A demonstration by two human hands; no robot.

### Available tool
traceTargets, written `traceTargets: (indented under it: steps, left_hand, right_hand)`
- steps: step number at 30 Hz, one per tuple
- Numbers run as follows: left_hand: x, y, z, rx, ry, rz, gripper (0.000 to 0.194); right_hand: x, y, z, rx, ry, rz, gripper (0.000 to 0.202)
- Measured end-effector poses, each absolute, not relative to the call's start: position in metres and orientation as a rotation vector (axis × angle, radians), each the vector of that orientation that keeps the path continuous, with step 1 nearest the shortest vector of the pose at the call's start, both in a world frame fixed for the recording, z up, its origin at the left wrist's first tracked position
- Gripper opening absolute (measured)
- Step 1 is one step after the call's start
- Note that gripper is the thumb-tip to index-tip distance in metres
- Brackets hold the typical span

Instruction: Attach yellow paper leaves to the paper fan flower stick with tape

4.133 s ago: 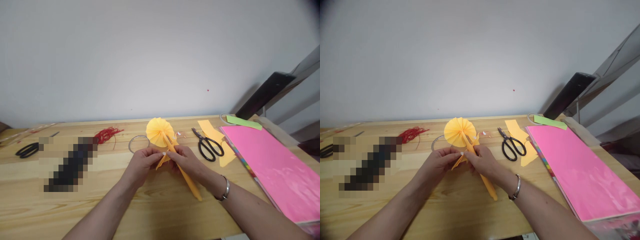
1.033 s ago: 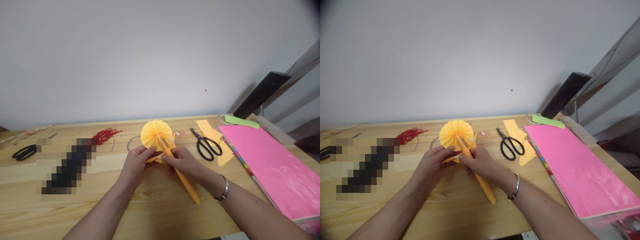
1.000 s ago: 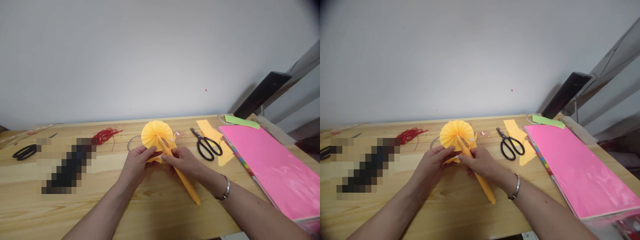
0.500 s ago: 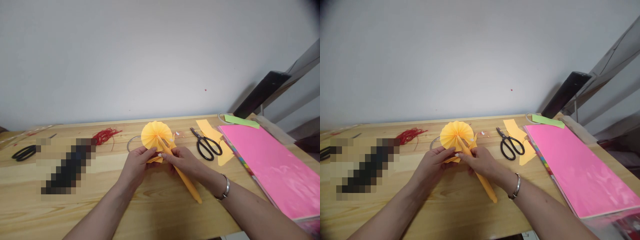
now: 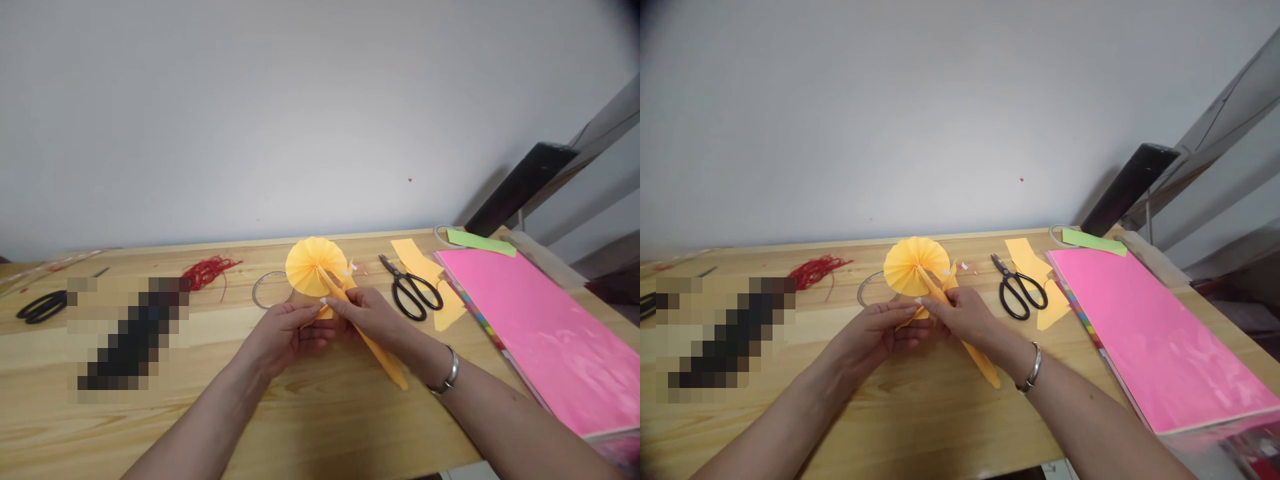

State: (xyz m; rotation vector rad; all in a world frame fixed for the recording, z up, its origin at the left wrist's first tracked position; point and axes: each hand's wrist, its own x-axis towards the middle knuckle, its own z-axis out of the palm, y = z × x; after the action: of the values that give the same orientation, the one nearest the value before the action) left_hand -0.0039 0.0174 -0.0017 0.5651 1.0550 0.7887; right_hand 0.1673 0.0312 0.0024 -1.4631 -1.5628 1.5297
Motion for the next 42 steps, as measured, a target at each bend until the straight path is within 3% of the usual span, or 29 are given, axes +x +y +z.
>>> traceTargets:
  steps: [10, 42]
  left_hand:
    - [-0.003, 0.017, -0.005, 0.660, 1.026, 0.792, 0.018]
    - [-0.001, 0.015, -0.009, 0.779, 1.031, 0.843, 0.021]
  right_hand:
    - [0.167, 0.032, -0.002, -1.410, -1.507, 1.632, 0.036]
    - [0.164, 0.029, -0.007, -1.426, -1.599, 1.473, 0.035]
